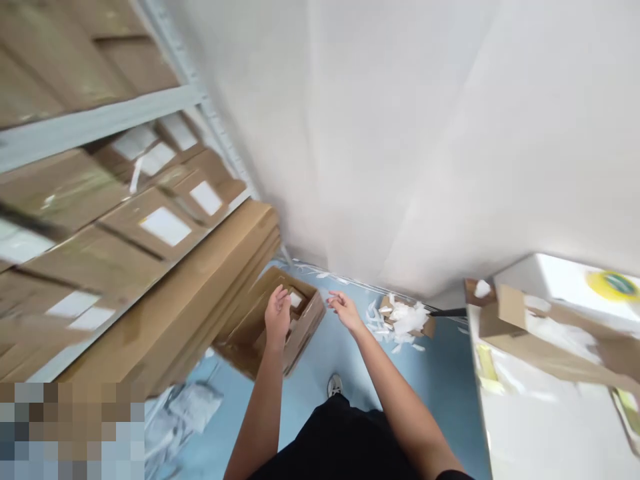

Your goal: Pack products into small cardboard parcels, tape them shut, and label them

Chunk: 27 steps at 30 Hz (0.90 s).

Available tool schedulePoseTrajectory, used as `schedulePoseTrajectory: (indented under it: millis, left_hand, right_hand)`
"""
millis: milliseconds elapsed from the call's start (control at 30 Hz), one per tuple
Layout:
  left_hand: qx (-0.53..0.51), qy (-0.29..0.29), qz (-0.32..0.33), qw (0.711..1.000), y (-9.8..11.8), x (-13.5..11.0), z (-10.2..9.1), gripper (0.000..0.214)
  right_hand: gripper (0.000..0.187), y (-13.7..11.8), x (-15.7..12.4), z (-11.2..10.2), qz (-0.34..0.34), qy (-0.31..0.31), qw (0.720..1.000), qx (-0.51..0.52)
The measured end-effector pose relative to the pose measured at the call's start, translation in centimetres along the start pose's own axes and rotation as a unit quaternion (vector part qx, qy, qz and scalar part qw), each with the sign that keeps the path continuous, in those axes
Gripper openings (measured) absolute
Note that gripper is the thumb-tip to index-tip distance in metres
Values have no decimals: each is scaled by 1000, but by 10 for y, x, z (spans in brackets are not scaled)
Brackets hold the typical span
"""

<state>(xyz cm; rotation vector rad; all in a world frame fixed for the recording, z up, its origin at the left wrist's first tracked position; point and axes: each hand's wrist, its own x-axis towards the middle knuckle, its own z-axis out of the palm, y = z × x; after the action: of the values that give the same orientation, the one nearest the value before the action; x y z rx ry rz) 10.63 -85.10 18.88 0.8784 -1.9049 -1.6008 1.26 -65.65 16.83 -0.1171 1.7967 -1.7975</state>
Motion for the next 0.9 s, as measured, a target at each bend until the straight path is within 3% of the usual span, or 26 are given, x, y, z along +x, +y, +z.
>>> schedulePoseTrajectory:
  millis: [133,267,400,533,633,733,900]
  left_hand:
    - [-10,-104,20,994,12,-17,90,52]
    - [-12,-219,44,975,32,-60,193,54]
    - [-9,-350,75,934,58,-129,289,56]
    - [-9,-455,95,885,78,-219,368,57]
    - [-10,-539,102,836,88,-294,412,54]
    - [6,-625,114,772,93,-362,442,54]
    - [34,-723,133,677,95,-439,479,54]
  right_hand:
    - [55,-3,-34,-85,-37,98,994,40]
    - [51,0,-89,-180,-79,212,971,81]
    - [47,12,-161,-267,-118,328,932,96]
    - [49,32,-239,-335,-152,431,881,119]
    - [51,50,-300,-372,-150,498,843,135]
    - [50,70,-359,-394,-137,563,801,148]
    - [51,102,-423,-413,-106,665,718,173]
